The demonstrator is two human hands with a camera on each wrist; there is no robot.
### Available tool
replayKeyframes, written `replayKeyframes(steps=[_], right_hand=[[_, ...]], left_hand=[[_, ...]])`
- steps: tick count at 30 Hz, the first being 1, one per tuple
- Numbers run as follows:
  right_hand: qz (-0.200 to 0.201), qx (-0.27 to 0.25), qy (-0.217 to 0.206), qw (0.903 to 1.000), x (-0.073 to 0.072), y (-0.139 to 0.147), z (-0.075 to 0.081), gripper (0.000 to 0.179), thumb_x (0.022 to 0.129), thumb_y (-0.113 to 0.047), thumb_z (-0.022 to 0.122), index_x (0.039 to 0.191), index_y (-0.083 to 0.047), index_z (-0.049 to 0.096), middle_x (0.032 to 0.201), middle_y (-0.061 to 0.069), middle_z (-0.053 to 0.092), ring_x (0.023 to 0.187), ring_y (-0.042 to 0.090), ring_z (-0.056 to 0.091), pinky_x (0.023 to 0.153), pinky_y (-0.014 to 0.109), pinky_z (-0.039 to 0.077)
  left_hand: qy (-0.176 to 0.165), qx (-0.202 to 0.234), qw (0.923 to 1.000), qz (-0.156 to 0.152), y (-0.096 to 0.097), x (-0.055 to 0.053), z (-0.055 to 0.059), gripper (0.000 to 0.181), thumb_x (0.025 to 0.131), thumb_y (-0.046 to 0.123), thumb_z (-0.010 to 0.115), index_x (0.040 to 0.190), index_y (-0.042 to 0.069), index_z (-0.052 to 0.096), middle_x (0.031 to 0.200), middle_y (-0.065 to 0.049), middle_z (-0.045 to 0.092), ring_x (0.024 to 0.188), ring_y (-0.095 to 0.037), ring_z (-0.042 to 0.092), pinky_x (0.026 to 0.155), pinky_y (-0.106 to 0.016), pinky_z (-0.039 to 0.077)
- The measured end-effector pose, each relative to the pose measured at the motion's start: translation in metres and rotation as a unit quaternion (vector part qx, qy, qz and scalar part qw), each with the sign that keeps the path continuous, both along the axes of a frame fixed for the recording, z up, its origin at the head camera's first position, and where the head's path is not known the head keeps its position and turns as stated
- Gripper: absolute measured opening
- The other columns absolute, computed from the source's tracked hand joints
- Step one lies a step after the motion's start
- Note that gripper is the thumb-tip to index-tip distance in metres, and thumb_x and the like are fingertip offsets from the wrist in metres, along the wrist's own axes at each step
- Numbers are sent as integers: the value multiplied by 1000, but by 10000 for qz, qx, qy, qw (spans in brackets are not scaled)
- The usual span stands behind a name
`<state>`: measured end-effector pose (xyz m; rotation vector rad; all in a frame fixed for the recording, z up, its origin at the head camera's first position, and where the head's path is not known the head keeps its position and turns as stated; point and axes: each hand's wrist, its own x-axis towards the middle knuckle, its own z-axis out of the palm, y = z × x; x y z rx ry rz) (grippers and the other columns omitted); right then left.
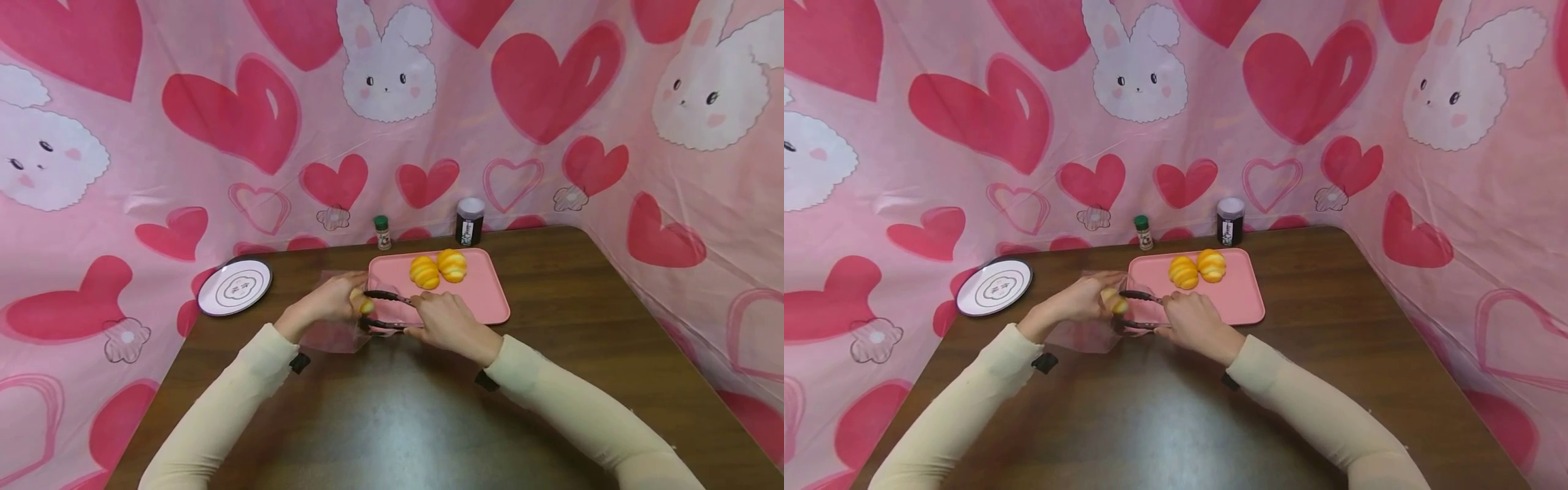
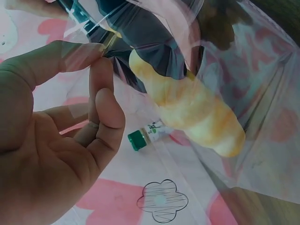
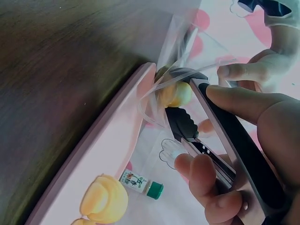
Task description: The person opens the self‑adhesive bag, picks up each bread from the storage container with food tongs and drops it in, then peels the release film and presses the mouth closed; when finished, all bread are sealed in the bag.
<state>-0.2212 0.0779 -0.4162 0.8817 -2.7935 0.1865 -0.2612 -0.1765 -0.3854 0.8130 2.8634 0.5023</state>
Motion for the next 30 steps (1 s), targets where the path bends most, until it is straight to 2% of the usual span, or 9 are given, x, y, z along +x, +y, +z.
replayKeyframes(steps=[6, 13, 24, 27, 30], right_hand=[[-108, -23, -4, 9999, 4, 2, 5, 56, 79, -53, 78, 112, -8, 70, 89, 6, 70, 56, 21, 55, 50, 34, 50], [-72, -92, -114, 9999, 7, 3, 9, 53, 78, -52, 79, 108, -10, 71, 87, 5, 70, 55, 19, 53, 49, 32, 48], [-117, -60, -265, 9996, 8, 3, 9, 43, 79, -47, 80, 97, -9, 71, 74, 2, 62, 55, 17, 48, 48, 30, 44], [-41, -82, -226, 9997, 7, 3, 10, 39, 80, -45, 80, 94, -10, 70, 71, 1, 60, 54, 17, 48, 47, 29, 43], [28, -103, -171, 9998, 7, 2, 10, 36, 81, -44, 80, 92, -11, 69, 69, 0, 59, 54, 17, 48, 47, 30, 44]], left_hand=[[-136, 22, 9996, 233, 1, 2, 7, 81, 71, 10, 75, 146, 1, 47, 148, -17, 52, 132, -37, 54, 111, -51, 43], [21, -228, 9995, 240, 2, 4, 7, 81, 73, 13, 76, 147, 1, 46, 151, -18, 49, 134, -38, 52, 110, -51, 44], [-109, -291, 9987, 399, 3, 4, 10, 83, 71, 13, 78, 147, 3, 46, 152, -17, 48, 134, -37, 52, 109, -53, 44], [-126, -280, 9989, 343, 4, 3, 8, 82, 70, 13, 78, 146, 5, 47, 144, -16, 56, 122, -33, 60, 102, -51, 50], [-258, -198, 9991, 282, 5, 3, 8, 82, 70, 13, 80, 146, 6, 47, 140, -15, 59, 113, -31, 62, 98, -50, 52]])
